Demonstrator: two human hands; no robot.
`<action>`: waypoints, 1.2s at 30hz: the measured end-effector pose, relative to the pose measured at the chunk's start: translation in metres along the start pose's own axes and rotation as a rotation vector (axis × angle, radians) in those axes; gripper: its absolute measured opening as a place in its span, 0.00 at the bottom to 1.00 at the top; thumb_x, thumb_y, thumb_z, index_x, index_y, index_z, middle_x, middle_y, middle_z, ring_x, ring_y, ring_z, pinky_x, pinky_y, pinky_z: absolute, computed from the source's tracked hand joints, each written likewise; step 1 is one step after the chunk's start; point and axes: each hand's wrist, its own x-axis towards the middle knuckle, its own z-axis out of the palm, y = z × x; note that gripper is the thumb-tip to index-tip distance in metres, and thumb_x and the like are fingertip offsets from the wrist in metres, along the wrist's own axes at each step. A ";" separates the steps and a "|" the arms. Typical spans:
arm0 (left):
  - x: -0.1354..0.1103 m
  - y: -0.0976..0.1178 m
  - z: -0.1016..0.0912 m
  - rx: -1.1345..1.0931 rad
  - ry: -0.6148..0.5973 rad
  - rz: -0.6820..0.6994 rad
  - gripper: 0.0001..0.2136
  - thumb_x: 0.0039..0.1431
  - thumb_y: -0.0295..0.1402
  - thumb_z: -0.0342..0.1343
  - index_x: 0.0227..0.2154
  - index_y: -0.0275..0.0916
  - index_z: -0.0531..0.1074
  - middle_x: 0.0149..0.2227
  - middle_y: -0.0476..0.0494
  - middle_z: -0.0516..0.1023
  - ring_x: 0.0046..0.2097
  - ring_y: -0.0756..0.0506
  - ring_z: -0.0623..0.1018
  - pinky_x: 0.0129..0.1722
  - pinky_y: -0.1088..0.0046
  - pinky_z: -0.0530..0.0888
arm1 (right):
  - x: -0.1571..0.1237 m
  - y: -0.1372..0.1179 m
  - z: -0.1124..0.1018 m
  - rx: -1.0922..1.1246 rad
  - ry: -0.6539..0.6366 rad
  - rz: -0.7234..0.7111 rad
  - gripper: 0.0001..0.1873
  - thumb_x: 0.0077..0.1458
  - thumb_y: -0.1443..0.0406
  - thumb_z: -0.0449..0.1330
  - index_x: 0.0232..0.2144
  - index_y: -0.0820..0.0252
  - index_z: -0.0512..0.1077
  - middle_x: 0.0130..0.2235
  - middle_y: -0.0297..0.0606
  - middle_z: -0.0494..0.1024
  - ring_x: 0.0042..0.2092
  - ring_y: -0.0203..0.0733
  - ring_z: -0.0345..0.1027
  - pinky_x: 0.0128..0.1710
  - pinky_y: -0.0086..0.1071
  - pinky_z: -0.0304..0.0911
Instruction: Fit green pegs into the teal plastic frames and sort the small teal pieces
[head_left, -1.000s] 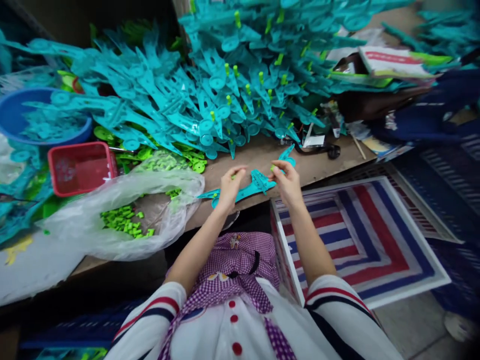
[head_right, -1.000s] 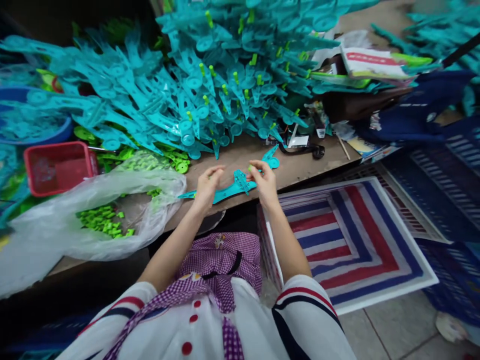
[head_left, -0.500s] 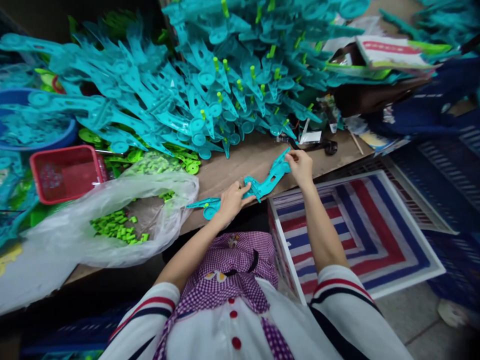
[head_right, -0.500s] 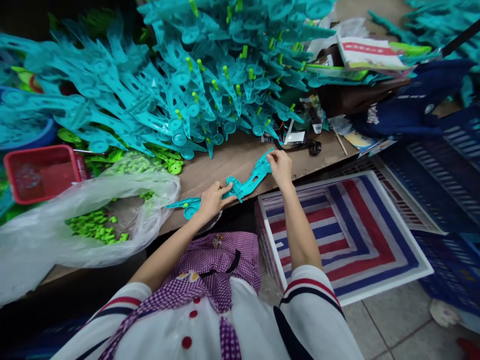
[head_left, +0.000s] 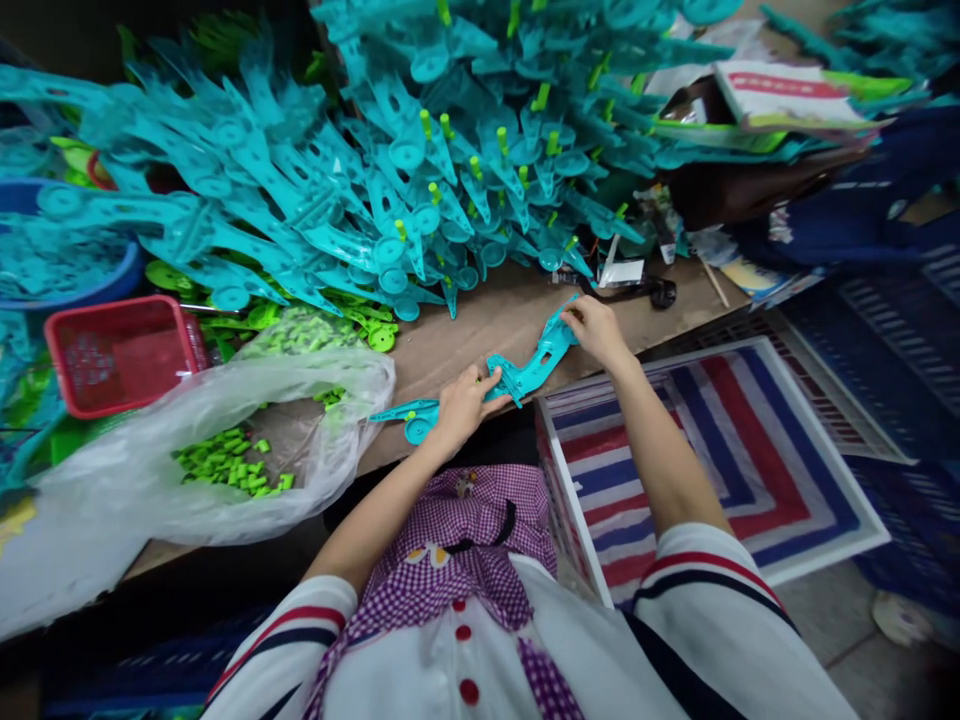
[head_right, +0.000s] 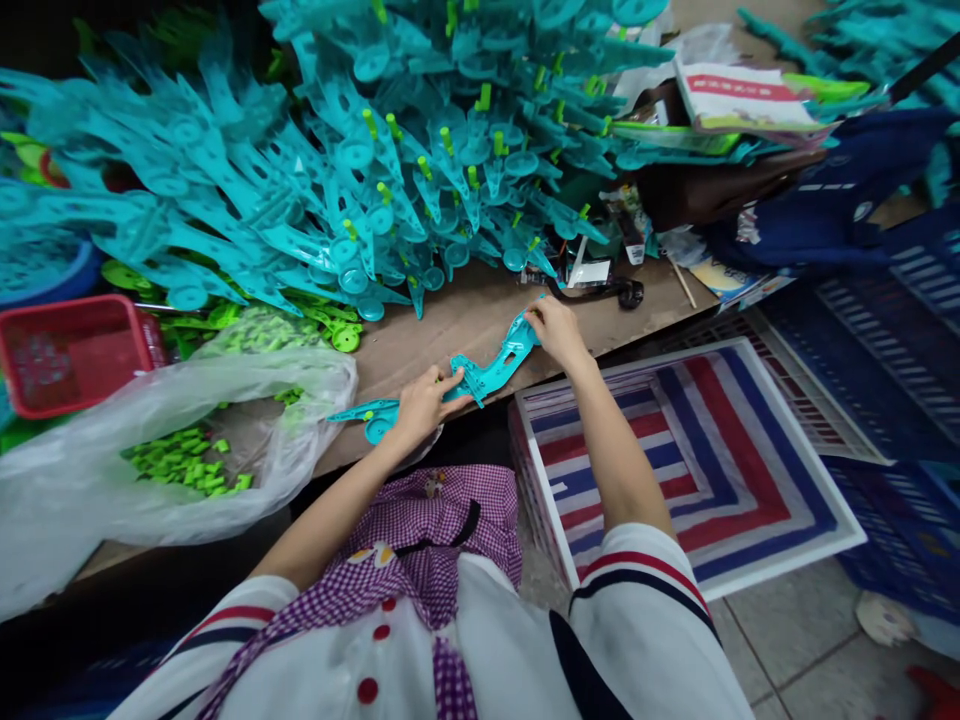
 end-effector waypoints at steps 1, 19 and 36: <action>0.000 0.000 0.000 0.006 -0.001 -0.003 0.23 0.63 0.50 0.56 0.58 0.49 0.72 0.44 0.43 0.73 0.43 0.44 0.75 0.35 0.72 0.65 | 0.003 -0.001 -0.002 -0.032 -0.035 -0.019 0.10 0.59 0.64 0.56 0.37 0.61 0.77 0.40 0.47 0.79 0.41 0.49 0.71 0.42 0.39 0.65; -0.002 0.000 0.003 0.033 -0.034 -0.048 0.24 0.64 0.50 0.54 0.60 0.50 0.70 0.46 0.43 0.71 0.44 0.43 0.76 0.36 0.71 0.68 | 0.004 0.001 0.010 -0.119 -0.115 -0.065 0.12 0.63 0.63 0.54 0.39 0.61 0.77 0.41 0.48 0.78 0.42 0.49 0.72 0.39 0.37 0.64; -0.042 0.015 -0.034 -0.479 0.473 -0.015 0.09 0.66 0.33 0.53 0.43 0.42 0.78 0.39 0.44 0.71 0.42 0.47 0.77 0.45 0.70 0.74 | -0.069 -0.093 -0.003 -0.045 -0.544 -0.263 0.43 0.54 0.67 0.64 0.68 0.47 0.55 0.65 0.47 0.66 0.68 0.57 0.56 0.67 0.61 0.45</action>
